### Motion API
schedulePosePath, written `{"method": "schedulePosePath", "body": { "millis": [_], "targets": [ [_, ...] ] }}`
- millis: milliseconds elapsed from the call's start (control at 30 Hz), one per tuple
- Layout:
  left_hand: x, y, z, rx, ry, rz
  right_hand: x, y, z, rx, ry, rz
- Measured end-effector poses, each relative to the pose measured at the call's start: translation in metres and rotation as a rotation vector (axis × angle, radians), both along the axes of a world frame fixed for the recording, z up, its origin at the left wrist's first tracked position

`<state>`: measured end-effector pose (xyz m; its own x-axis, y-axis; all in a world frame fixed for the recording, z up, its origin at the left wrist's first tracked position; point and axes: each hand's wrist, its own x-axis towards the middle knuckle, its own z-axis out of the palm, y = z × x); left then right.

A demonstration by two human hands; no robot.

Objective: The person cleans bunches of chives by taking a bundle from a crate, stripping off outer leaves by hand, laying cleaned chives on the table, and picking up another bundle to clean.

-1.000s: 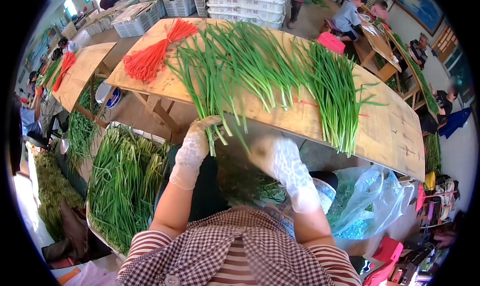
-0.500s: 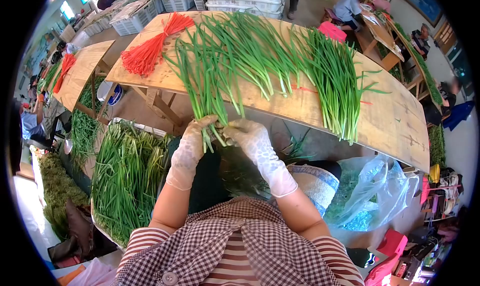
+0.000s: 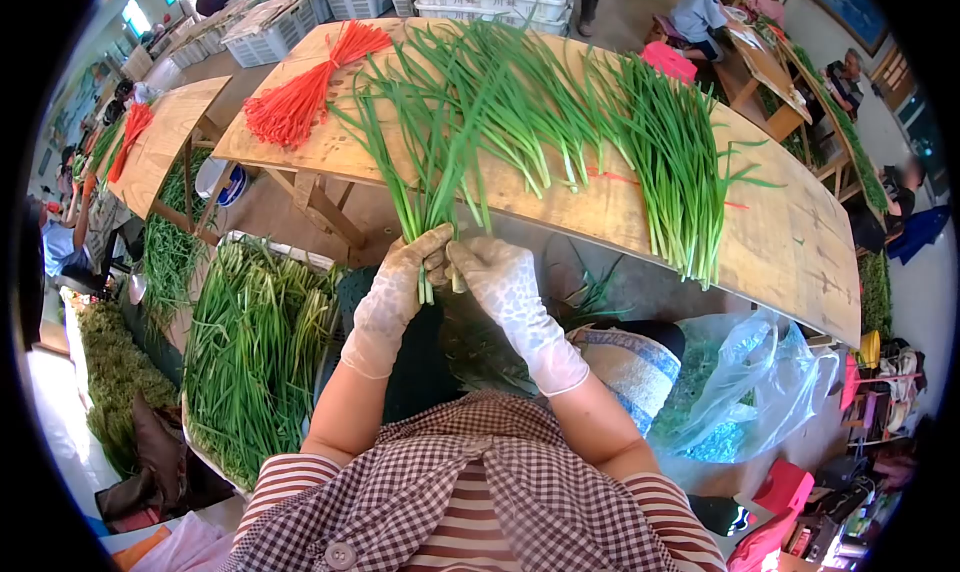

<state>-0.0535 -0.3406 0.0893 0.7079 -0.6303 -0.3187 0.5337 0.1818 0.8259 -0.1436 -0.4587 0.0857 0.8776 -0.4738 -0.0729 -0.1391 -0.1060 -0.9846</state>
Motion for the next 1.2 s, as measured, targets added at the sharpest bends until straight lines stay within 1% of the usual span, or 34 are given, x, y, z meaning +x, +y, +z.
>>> {"method": "schedulePosePath", "body": {
  "millis": [100,200,233,300,333,367,400,433,467,533,567,633,667,767,800,833,867,900,933,967,1033,1100,1167,1200],
  "targets": [
    [0.003,-0.001,-0.006,-0.018,0.005,0.045,-0.001,0.002,-0.006,0.232,-0.065,-0.058],
    [0.010,-0.004,-0.015,-0.051,0.016,0.113,-0.016,0.001,-0.006,-0.354,0.103,-0.054],
    [0.012,-0.004,-0.015,-0.066,0.025,0.139,-0.024,0.002,-0.006,-0.505,0.266,0.107],
    [0.021,0.003,-0.008,-0.238,0.102,0.123,-0.043,0.001,-0.006,-0.803,0.598,0.434],
    [0.021,0.007,0.000,-0.206,0.099,0.179,-0.056,-0.009,-0.018,-0.857,0.741,0.622],
    [0.018,0.004,0.017,-0.161,0.171,0.301,-0.061,-0.014,-0.025,-0.901,0.883,0.814],
    [0.021,0.007,0.017,-0.220,0.224,0.217,-0.057,-0.016,-0.033,-0.865,0.902,0.579],
    [0.025,0.011,0.016,-0.280,0.276,0.135,-0.070,-0.028,-0.031,-0.805,0.592,0.368],
    [0.026,0.012,0.012,-0.322,0.290,0.104,-0.066,-0.033,-0.026,-0.696,0.377,0.222],
    [0.030,0.010,-0.003,-0.400,0.307,0.029,-0.042,-0.037,0.000,-0.343,0.185,-0.034],
    [0.033,0.007,-0.010,-0.407,0.313,0.023,-0.023,-0.034,0.021,-0.112,0.199,-0.134],
    [0.034,0.003,-0.020,-0.422,0.328,0.017,0.005,-0.036,0.000,0.199,0.099,-0.116],
    [0.028,-0.002,-0.006,-0.269,0.289,0.112,0.014,-0.034,0.000,0.353,0.046,-0.101],
    [0.027,0.004,0.002,-0.180,0.237,0.177,-0.005,-0.028,0.008,0.104,0.110,0.001],
    [0.028,0.009,0.003,-0.151,0.212,0.191,-0.017,-0.033,-0.010,0.036,0.205,0.103],
    [0.029,0.013,0.004,-0.143,0.210,0.187,-0.034,-0.041,-0.027,-0.371,0.322,0.279],
    [0.031,0.018,0.004,-0.136,0.209,0.184,-0.046,-0.037,-0.016,-0.865,0.634,0.452],
    [0.032,0.021,0.004,-0.130,0.209,0.180,-0.063,-0.045,-0.055,-1.028,0.852,0.531],
    [0.032,0.022,0.003,-0.154,0.224,0.194,-0.078,-0.045,-0.071,-1.149,0.984,0.664],
    [0.033,0.024,0.002,-0.149,0.214,0.179,-0.093,-0.048,-0.086,-1.140,0.971,0.807],
    [0.034,0.022,0.000,-0.150,0.190,0.156,-0.077,-0.035,-0.029,-1.087,0.845,0.722],
    [0.026,0.016,0.004,-0.133,0.200,0.185,-0.048,-0.025,-0.007,-1.074,0.215,0.095],
    [0.022,0.008,0.007,-0.138,0.201,0.182,-0.012,-0.008,0.033,-1.054,-0.109,-0.133],
    [0.020,0.005,0.007,-0.149,0.204,0.167,0.005,-0.011,0.032,-1.127,-0.034,-0.098]
  ]
}}
